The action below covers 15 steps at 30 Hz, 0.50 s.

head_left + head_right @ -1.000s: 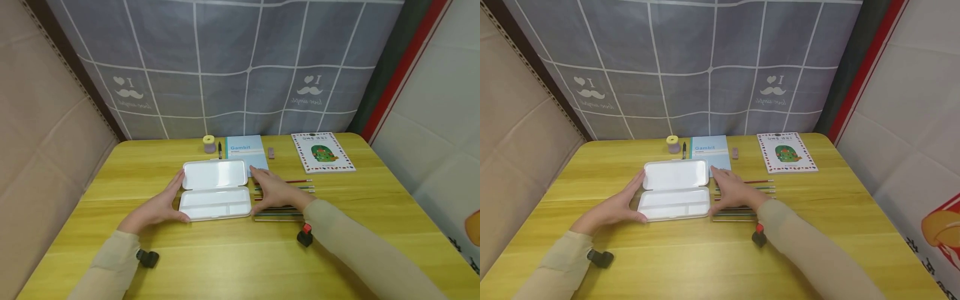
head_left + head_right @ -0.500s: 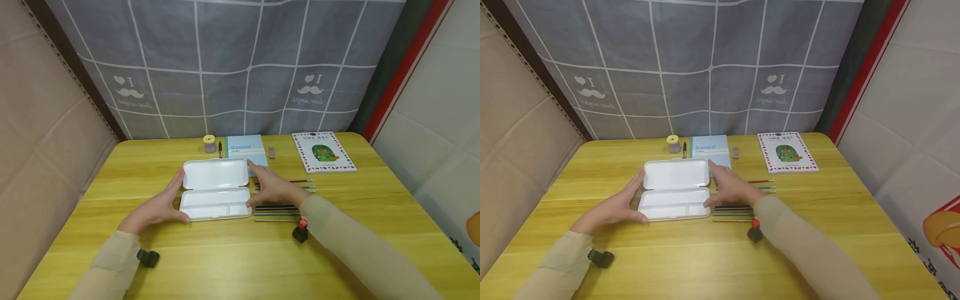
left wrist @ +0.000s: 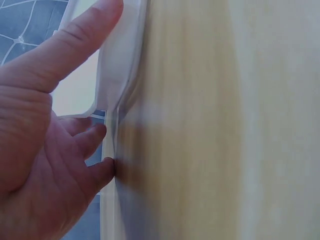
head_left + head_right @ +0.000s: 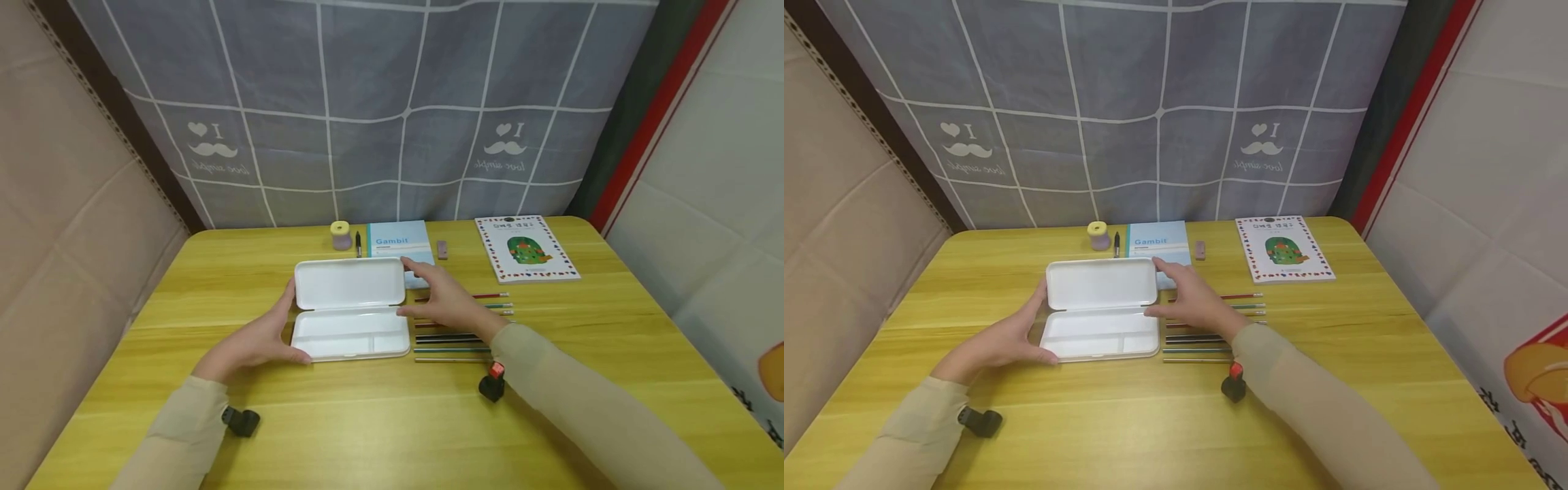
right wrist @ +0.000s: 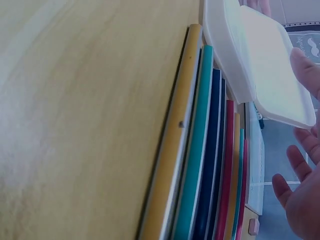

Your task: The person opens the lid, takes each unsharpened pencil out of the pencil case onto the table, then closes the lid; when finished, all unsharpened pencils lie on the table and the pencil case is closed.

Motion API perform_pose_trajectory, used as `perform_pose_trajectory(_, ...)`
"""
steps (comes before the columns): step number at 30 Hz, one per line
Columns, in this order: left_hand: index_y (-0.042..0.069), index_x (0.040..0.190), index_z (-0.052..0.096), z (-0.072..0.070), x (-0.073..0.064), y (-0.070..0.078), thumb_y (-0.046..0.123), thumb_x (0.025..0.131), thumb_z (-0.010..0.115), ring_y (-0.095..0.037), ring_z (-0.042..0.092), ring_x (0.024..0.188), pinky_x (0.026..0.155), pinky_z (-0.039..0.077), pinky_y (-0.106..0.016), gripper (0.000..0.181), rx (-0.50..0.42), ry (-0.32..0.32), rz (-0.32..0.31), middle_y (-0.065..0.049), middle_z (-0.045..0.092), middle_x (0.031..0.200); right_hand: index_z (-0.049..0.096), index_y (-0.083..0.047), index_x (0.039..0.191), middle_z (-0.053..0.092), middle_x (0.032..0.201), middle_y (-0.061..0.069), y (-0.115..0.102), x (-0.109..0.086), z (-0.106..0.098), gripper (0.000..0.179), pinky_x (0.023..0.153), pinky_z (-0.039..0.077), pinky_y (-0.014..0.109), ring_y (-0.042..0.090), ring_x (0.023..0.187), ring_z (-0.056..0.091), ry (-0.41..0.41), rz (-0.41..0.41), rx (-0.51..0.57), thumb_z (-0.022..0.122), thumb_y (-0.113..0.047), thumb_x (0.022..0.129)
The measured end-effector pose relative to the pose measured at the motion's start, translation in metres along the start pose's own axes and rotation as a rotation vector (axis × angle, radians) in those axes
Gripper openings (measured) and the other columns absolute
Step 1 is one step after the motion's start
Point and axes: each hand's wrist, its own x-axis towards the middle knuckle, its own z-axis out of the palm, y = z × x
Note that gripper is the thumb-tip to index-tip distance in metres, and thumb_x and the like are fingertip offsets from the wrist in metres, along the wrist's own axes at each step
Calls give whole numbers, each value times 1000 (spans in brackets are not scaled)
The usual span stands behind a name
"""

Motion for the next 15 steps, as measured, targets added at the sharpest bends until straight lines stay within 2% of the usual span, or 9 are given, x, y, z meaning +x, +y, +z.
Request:
perform_pose_trajectory(2, 23, 160, -32, 0, 0, 0, 36, 73, 97, -36, 0, 159, 124, 12, -62, 156, -19, -4, 16, -13, -17, 173, 32, -9, 164, 43, 161, 12, -1, 0, 0, 95, 106, 52, 51, 40, 146, 42, 8, 5, 36, 86, -25, 89)
perform_pose_trajectory(4, 25, 161, -30, 0, 0, 0, 35, 72, 97, -34, 11, 158, 124, 15, -60, 156, -32, -1, 41, -14, -5, 174, 34, -8, 163, 43, 161, 12, -1, -1, 0, 92, 104, 54, 50, 40, 146, 42, 19, 6, 56, 86, -23, 89)
perform_pose_trajectory(8, 29, 162, -28, -1, -1, 1, 34, 71, 98, -34, 31, 149, 123, 19, -60, 156, -39, 11, 65, -16, 19, 169, 38, -8, 160, 45, 160, 12, -3, -4, -1, 88, 114, 45, 55, 36, 145, 43, 48, -1, 33, 86, -24, 89)
perform_pose_trajectory(11, 31, 162, -26, -1, -1, 1, 37, 72, 97, -34, 37, 145, 122, 23, -61, 153, -25, 18, 50, -18, 32, 162, 41, -8, 156, 48, 156, 11, -6, -7, -2, 83, 117, 39, 58, 32, 144, 46, 68, -15, 33, 87, -24, 88)
perform_pose_trajectory(15, 31, 164, -21, -1, -1, -1, 40, 75, 95, -33, 41, 144, 122, 26, -60, 147, -1, 20, 38, -16, 48, 149, 47, -8, 146, 56, 146, 9, -9, -12, -2, 73, 116, 39, 59, 30, 140, 51, 94, -59, 48, 88, -21, 87)
